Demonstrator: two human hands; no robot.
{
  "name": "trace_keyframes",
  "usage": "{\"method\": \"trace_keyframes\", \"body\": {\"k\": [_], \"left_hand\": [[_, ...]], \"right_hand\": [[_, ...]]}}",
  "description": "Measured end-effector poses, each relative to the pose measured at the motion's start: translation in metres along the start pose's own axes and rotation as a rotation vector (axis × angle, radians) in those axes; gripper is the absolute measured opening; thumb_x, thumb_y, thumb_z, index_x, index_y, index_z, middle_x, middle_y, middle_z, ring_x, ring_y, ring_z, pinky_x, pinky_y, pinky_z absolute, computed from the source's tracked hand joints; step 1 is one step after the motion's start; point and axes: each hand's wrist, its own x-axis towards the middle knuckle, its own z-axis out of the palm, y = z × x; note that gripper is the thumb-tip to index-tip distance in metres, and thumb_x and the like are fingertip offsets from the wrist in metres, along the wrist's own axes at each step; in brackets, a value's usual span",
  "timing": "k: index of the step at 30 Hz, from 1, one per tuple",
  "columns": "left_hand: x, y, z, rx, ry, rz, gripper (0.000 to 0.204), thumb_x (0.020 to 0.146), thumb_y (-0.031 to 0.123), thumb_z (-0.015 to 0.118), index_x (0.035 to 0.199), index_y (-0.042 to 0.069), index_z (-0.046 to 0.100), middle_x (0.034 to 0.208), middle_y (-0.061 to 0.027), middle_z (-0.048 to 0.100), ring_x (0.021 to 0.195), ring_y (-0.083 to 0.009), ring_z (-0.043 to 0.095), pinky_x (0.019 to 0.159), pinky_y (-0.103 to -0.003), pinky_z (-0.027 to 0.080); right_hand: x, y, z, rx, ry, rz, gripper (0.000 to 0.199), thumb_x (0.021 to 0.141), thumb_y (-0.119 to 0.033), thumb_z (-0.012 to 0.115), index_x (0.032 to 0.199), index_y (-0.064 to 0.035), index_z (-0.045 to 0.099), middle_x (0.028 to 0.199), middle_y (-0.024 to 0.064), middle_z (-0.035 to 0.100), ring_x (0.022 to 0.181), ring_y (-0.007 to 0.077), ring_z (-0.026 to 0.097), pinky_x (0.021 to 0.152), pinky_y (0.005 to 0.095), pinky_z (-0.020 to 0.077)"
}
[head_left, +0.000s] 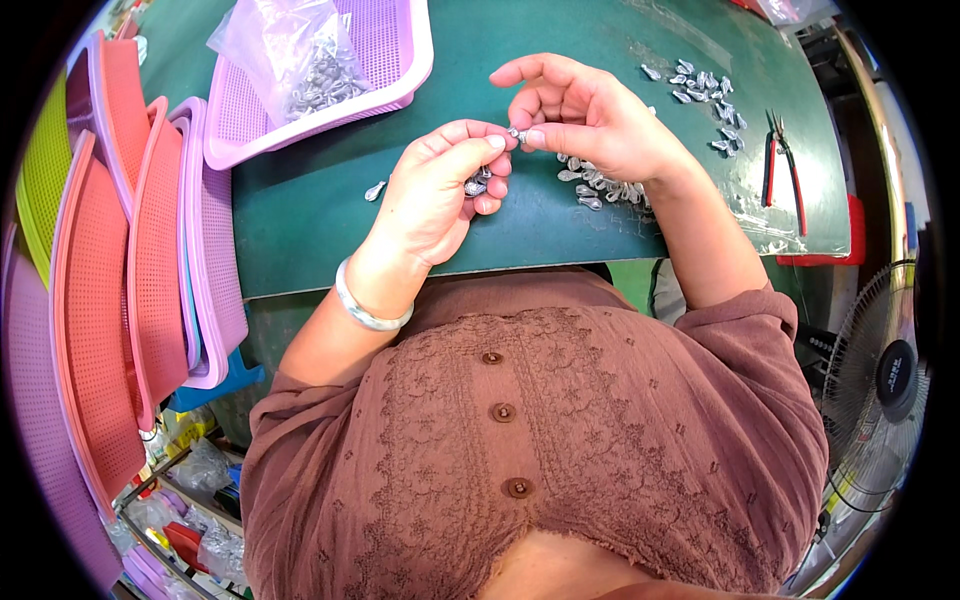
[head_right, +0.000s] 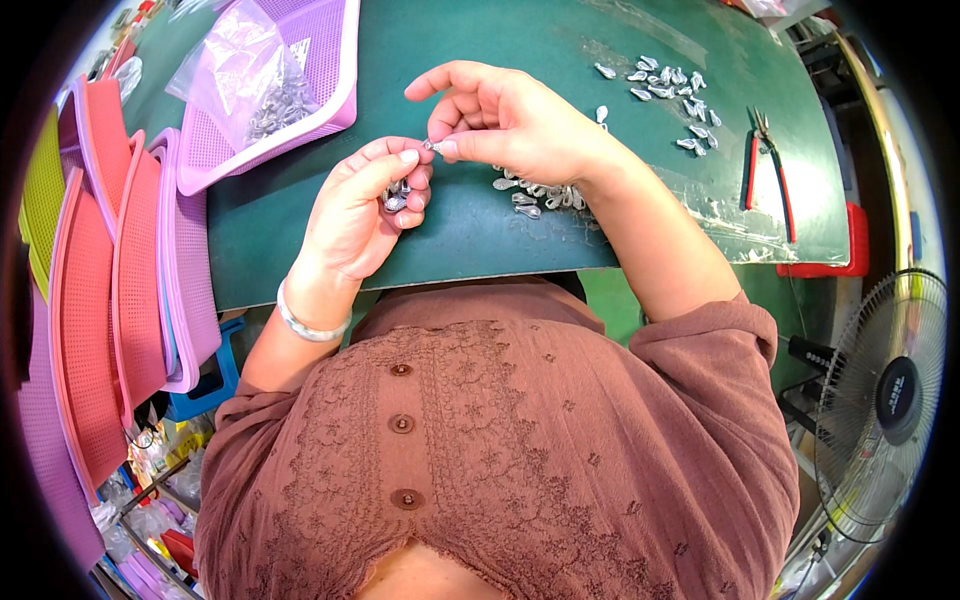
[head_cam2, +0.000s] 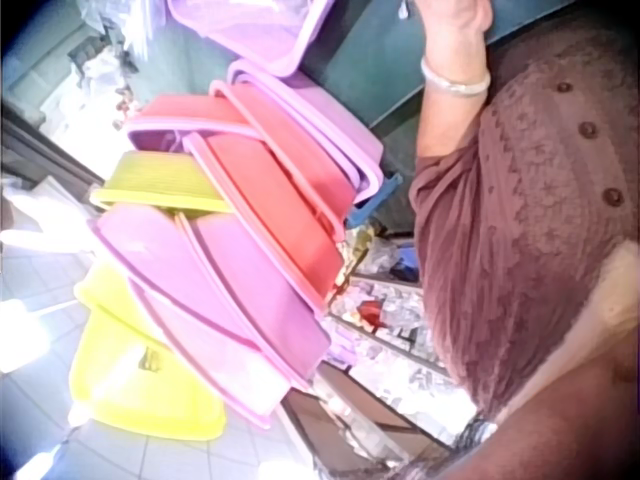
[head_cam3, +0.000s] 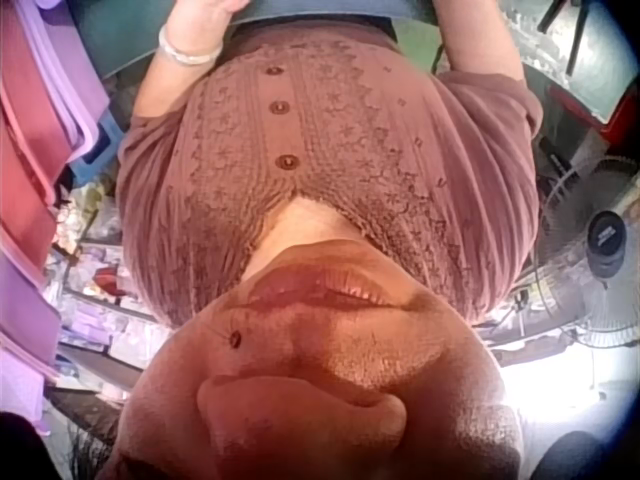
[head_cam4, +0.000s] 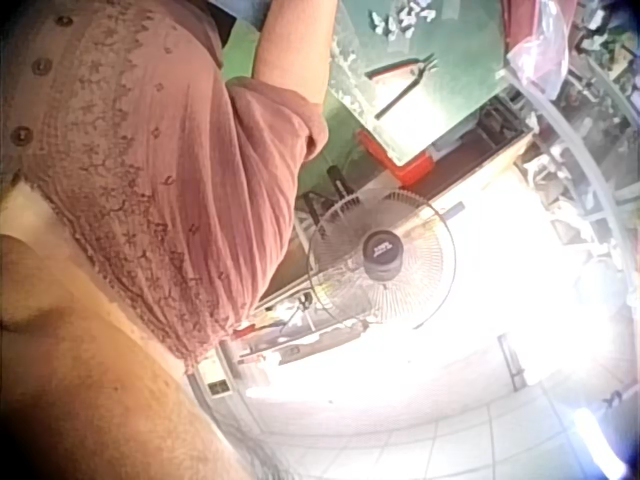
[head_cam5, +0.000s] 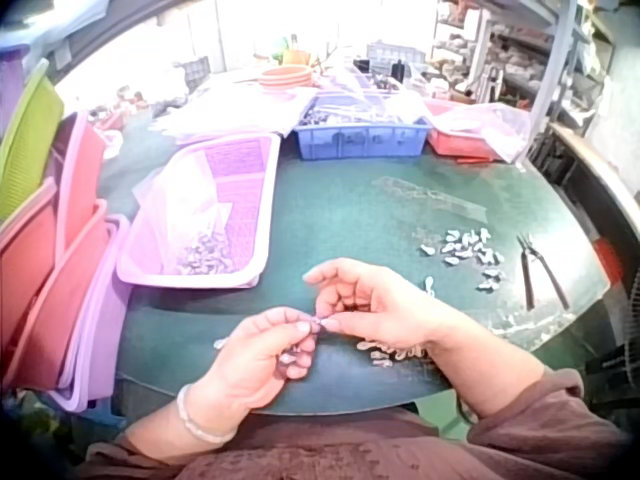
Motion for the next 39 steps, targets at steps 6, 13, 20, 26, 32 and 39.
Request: {"method": "trace_keyframes", "body": {"k": [6,13,20,26,32,39], "left_hand": [[-0.0013,0.0011,0.0004,-0.002,-0.024,0.013,0.011,0.087,0.011,0.054,0.090,0.001,0.059,0.073,-0.0029,0.056,0.058,-0.0079,0.050,0.049,-0.019,0.038],[-0.0015,0.0006,0.0011,0.032,-0.027,0.035,0.011,0.086,0.011,0.054,0.089,0.002,0.059,0.074,-0.0026,0.056,0.058,-0.0077,0.050,0.049,-0.019,0.038],[-0.0022,-0.0008,0.0028,0.051,0.009,0.057,0.011,0.086,0.014,0.057,0.086,0.003,0.059,0.070,-0.0017,0.055,0.057,-0.0074,0.049,0.047,-0.019,0.037],[-0.0011,-0.0012,0.0035,0.139,0.054,0.038,0.014,0.086,0.018,0.059,0.083,0.004,0.059,0.067,-0.0010,0.054,0.054,-0.0068,0.046,0.045,-0.018,0.034],[-0.0002,-0.0025,0.0020,0.126,0.044,0.051,0.013,0.086,0.016,0.058,0.084,0.003,0.059,0.066,-0.0006,0.054,0.054,-0.0066,0.046,0.046,-0.018,0.035],[0.0016,-0.0049,-0.0005,0.108,0.028,0.060,0.011,0.087,0.014,0.057,0.086,0.003,0.059,0.068,-0.0008,0.054,0.055,-0.0065,0.047,0.047,-0.019,0.036]], "right_hand": [[0.0002,-0.0025,0.0004,0.035,-0.018,0.016,0.041,0.080,0.004,0.055,0.120,-0.0005,0.045,0.085,0.0029,0.056,0.081,0.0090,0.055,0.077,0.0231,0.0446],[0.0001,-0.0014,0.0004,0.050,-0.018,0.004,0.042,0.079,0.005,0.054,0.120,-0.0006,0.045,0.086,0.0037,0.056,0.082,0.0094,0.055,0.078,0.0232,0.0448],[0.0006,-0.0004,0.0009,0.040,-0.002,-0.021,0.044,0.078,0.006,0.055,0.120,-0.0008,0.045,0.087,0.0033,0.056,0.083,0.0091,0.055,0.078,0.0232,0.0444],[-0.0003,0.0004,0.0047,-0.075,0.047,-0.097,0.045,0.077,0.006,0.058,0.120,-0.0009,0.045,0.087,0.0029,0.056,0.084,0.0091,0.054,0.078,0.0235,0.0439],[0.0002,0.0024,0.0039,-0.072,0.069,-0.155,0.046,0.076,0.007,0.057,0.120,-0.0006,0.045,0.090,0.0033,0.055,0.085,0.0096,0.054,0.078,0.0240,0.0441],[0.0001,0.0003,0.0053,-0.045,0.063,-0.147,0.045,0.077,0.007,0.057,0.120,0.0000,0.045,0.089,0.0037,0.055,0.085,0.0100,0.054,0.079,0.0239,0.0441]]}}
